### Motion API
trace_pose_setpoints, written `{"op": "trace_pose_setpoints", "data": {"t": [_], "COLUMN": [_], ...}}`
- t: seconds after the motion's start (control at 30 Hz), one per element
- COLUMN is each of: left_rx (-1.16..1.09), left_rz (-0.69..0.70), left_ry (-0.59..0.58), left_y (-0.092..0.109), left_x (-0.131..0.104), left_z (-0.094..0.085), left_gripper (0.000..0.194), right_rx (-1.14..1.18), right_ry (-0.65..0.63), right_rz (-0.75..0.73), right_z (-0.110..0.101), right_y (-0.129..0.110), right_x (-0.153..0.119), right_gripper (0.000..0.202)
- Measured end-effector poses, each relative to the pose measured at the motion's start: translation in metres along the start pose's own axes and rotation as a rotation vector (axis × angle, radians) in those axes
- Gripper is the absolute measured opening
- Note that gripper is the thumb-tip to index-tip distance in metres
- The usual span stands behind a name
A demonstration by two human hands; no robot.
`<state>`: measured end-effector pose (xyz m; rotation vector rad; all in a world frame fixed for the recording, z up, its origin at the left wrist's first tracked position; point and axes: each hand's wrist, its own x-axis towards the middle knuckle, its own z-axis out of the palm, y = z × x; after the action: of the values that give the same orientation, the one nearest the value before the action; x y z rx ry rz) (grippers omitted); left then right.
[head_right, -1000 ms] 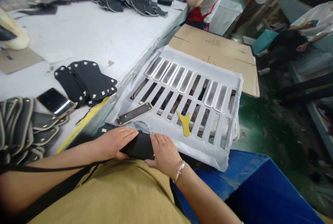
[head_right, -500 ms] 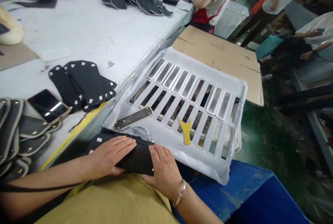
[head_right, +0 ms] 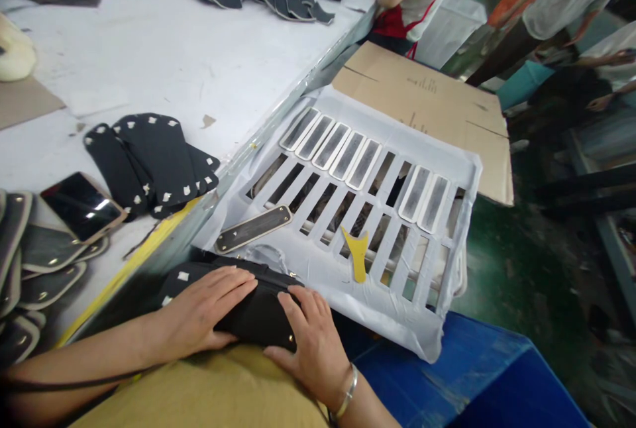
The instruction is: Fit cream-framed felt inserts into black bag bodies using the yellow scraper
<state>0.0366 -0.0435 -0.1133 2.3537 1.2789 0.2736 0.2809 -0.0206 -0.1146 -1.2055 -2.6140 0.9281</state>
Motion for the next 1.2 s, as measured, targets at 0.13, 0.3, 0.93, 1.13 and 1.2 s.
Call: {"op": "trace_pose_setpoints", "data": {"t": [0.13, 0.3, 0.93, 1.13, 1.2], "left_rx": [0.044, 0.052, 0.149, 0.138, 0.131], "left_rz": [0.015, 0.018, 0.075, 0.103, 0.118], "left_ry": [-0.001, 0.000, 0.040, 0.098, 0.123], "left_y": [0.002, 0.000, -0.006, -0.004, -0.005], "left_x": [0.002, 0.000, -0.018, -0.017, -0.018], "left_z": [0.000, -0.001, -0.005, -0.005, -0.004], "left_gripper": [0.072, 0.075, 0.082, 0.077, 0.073], "right_rx": [0.010, 0.141, 0.444, -0.173, -0.271], "right_ry": [-0.015, -0.016, 0.249, 0.331, 0.248], "right_rz": [0.024, 0.029, 0.576, 0.228, 0.044], "right_z": [-0.002, -0.007, 0.010, 0.000, -0.004], "right_y": [0.000, 0.005, -0.016, -0.028, -0.031], "right_x": [0.002, -0.001, -0.047, -0.032, -0.016], "right_gripper": [0.077, 0.076, 0.025, 0.057, 0.076]}}
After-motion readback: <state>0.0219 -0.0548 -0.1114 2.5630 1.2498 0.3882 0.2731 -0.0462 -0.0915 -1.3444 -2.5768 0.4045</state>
